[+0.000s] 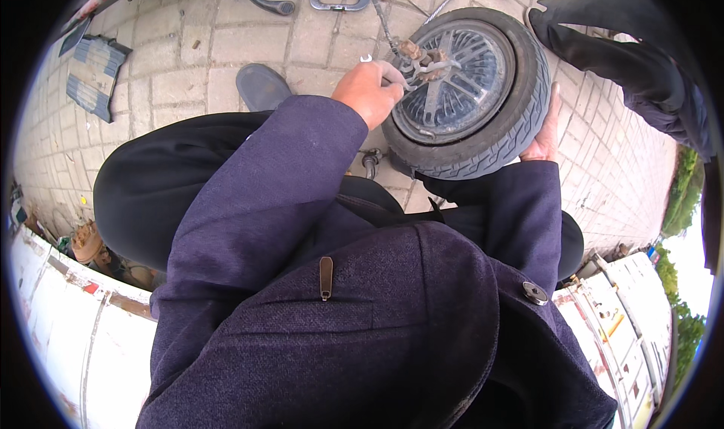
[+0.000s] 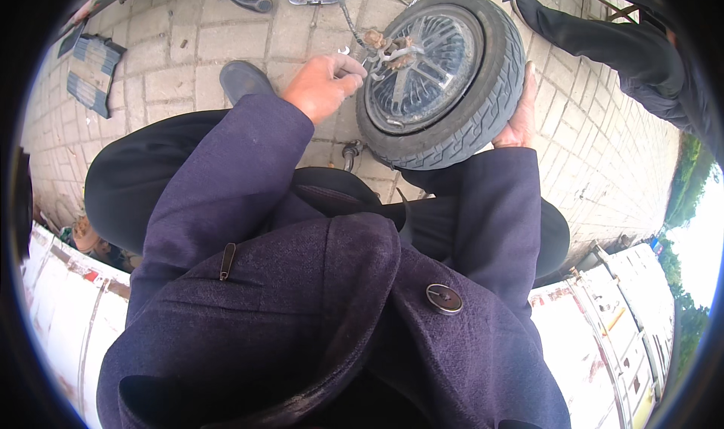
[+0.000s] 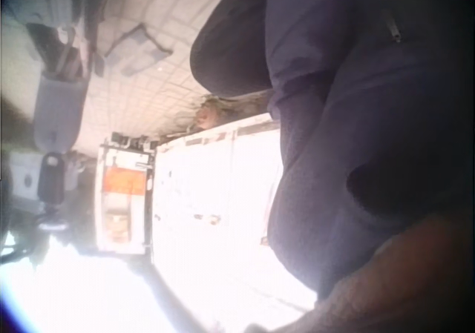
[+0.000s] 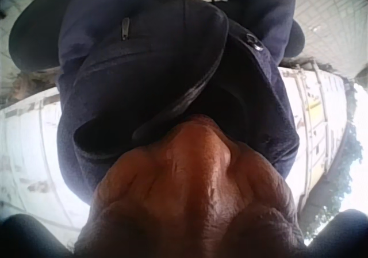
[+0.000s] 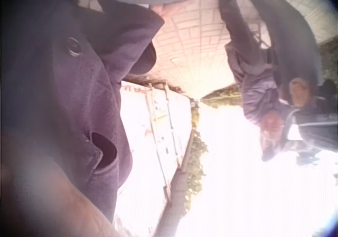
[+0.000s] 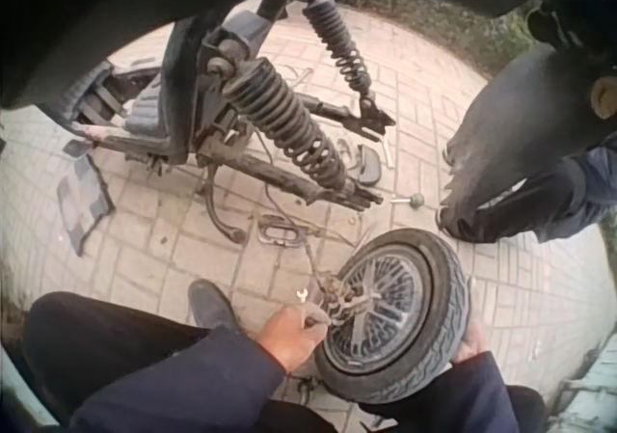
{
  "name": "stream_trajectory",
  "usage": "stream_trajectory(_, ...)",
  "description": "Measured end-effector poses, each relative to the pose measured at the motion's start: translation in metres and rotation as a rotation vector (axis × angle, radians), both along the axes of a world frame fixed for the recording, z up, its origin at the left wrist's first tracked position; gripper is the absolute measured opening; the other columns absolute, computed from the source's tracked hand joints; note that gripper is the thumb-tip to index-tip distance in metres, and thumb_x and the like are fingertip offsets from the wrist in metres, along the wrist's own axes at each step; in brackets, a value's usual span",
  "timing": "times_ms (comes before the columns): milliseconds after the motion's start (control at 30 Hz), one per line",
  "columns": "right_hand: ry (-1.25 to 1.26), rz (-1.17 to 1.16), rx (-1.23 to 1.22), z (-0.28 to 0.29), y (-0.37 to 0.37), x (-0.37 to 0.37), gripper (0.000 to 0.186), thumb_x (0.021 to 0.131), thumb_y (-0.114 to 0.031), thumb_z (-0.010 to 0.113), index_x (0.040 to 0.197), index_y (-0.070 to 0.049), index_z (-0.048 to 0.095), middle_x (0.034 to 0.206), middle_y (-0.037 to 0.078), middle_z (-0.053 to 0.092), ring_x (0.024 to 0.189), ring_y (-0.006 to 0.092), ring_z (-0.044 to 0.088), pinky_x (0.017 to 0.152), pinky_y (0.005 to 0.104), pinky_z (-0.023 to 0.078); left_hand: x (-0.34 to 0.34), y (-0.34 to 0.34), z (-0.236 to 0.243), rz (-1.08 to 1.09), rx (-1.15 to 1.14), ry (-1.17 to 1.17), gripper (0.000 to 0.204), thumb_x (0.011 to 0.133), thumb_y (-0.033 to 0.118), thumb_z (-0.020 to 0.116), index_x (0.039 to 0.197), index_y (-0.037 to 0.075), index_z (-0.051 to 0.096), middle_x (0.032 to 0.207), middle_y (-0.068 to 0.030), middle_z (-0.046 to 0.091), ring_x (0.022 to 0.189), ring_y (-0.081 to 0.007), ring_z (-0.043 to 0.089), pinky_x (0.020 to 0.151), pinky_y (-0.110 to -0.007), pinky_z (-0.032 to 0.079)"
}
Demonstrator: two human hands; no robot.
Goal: The person removes the inner tube from a scooter wheel using a tire lever, then inserts a new inner tube and reseats the tire onto the rim. The person uses a tire lever to pry the tire bead and hands to manipulate the tube and tire.
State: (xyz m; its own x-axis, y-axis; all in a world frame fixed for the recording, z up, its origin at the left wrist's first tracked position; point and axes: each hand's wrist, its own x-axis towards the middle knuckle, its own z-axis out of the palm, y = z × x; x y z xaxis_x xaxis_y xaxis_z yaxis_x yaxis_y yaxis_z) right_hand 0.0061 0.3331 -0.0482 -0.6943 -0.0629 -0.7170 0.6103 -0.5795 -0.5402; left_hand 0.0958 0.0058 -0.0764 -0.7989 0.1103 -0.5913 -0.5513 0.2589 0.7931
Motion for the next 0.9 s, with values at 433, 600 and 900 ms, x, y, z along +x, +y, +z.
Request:
stream_trajectory(433, 0.037, -0.008, -0.099, 0.012, -0.025, -0.007, 0.045, 0.101, -0.042, 0.068, 0.128, -0.005, 0.067, 0.122, 0.012, 0.074, 0.105, 0.0267, 0.073, 0.089, 0.0451, 0.063, 0.042, 0.039, 0.001, -0.156, 0.013, 0.012, 0.031, 0.095, 0.010, 0.070, 0.122, -0.003, 0.073, 0.115, -0.0214, 0.075, 0.106, -0.0297, 0.073, 0.095, -0.038, 0.054)
stream_trajectory(600, 0.060, -0.031, -0.176, 0.012, -0.035, -0.011, 0.040, 0.099, -0.036, 0.072, 0.124, -0.005, 0.069, 0.119, 0.012, 0.074, 0.100, 0.0266, 0.074, 0.087, 0.0453, 0.064, 0.050, 0.045, 0.003, -0.190, -0.034, 0.107, 0.036, 0.095, 0.008, 0.070, 0.129, -0.004, 0.069, 0.125, -0.0212, 0.072, 0.115, -0.0292, 0.070, 0.101, -0.036, 0.052)
stream_trajectory(900, 0.055, -0.118, -0.128, 0.028, -0.083, -0.016, 0.039, 0.098, -0.036, 0.073, 0.123, -0.007, 0.070, 0.113, 0.009, 0.076, 0.098, 0.0223, 0.073, 0.089, 0.0391, 0.060, 0.038, 0.034, 0.027, 0.035, 0.222, -0.066, 0.044, 0.100, 0.026, 0.065, 0.125, -0.010, 0.068, 0.111, -0.0258, 0.071, 0.108, -0.0343, 0.070, 0.093, -0.039, 0.052)
